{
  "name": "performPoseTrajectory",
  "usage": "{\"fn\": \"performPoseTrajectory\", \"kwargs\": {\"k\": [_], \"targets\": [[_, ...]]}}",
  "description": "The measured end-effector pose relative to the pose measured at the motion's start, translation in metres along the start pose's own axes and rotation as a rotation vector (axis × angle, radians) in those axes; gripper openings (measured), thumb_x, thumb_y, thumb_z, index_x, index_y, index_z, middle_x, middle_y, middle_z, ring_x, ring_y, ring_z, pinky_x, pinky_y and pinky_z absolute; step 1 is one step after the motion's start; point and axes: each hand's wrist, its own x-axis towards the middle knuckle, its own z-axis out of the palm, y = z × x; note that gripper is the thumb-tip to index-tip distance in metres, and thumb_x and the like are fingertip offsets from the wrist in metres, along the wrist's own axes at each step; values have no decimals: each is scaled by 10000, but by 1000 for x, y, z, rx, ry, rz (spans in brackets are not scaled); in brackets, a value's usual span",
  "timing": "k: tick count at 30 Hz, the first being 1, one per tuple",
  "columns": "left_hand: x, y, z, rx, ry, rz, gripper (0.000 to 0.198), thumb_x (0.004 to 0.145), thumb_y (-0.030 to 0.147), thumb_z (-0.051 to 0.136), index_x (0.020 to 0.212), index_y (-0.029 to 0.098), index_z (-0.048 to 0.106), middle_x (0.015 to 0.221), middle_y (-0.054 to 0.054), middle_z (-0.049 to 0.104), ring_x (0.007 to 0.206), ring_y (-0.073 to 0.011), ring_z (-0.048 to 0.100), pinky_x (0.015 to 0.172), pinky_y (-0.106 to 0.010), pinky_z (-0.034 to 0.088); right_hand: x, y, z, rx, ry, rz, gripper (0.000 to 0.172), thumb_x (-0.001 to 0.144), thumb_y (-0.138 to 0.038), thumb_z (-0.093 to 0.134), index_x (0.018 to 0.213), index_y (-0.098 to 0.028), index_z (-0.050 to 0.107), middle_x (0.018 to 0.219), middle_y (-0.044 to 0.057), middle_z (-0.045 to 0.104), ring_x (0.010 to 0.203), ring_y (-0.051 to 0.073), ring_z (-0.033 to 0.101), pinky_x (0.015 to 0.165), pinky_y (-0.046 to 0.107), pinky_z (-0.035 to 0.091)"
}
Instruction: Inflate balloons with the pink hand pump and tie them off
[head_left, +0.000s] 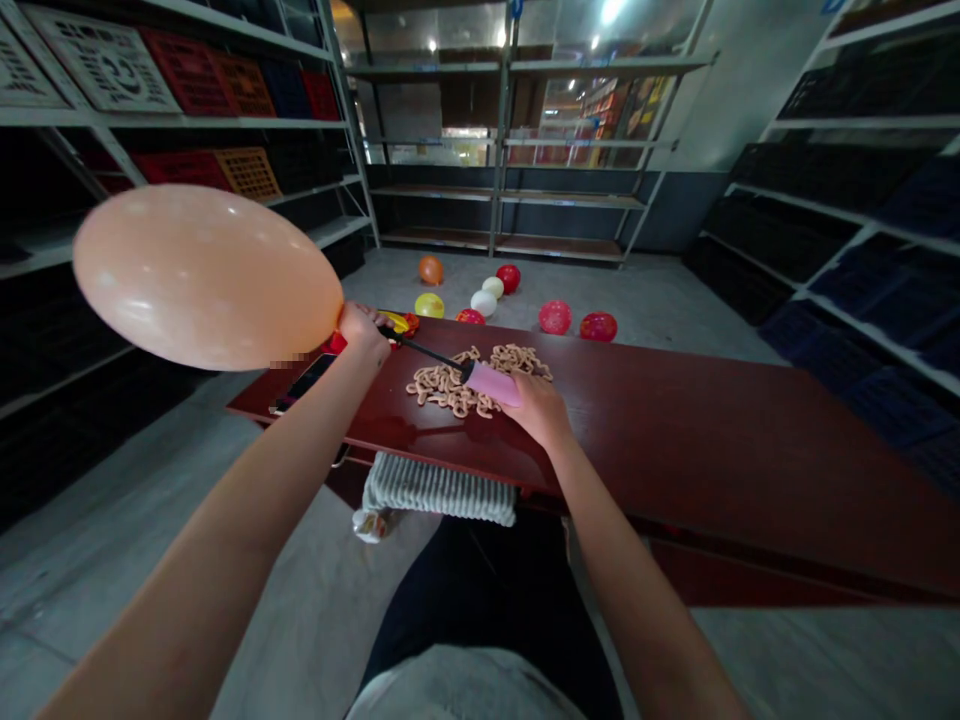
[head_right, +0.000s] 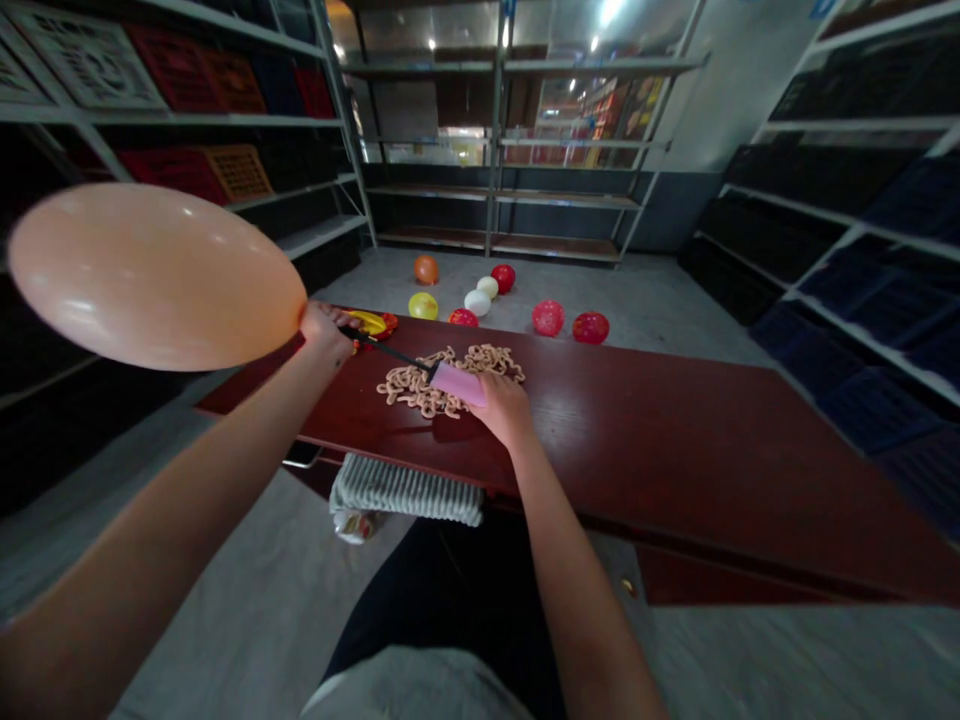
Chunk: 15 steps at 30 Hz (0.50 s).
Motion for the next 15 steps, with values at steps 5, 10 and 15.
{"fn": "performPoseTrajectory", "kwargs": {"k": [5, 10, 15], "targets": [[-22, 18, 48, 81, -164, 69, 322, 956, 144, 347, 663, 212, 234, 501, 57, 170, 391, -94, 201, 424, -240, 236, 0, 2, 1, 157, 35, 88, 431, 818, -369, 713, 1198, -185, 624, 1112, 121, 718, 1024, 269, 682, 912, 384, 518], [-76, 8, 112, 181, -436, 213, 371, 1026, 182, 257, 657, 214, 258, 519, 56, 153, 371, -48, 234, 474, -188, 227, 0, 12, 0, 372, 71, 240, 510, 794, -408, 726, 1233, -194, 576, 1130, 118, 705, 1017, 285, 682, 847, 390, 537], [-93, -37, 163, 306, -624, 239, 456, 989, 408, 515, 639, 222, 289, 465, 66, 243, 369, -86, 272, 418, -223, 264, 0, 23, 5, 500, 114, 397, 543, 746, -512, 736, 1159, -208, 555, 1062, 107, 712, 943, 295, 692, 780, 396, 534]]}}
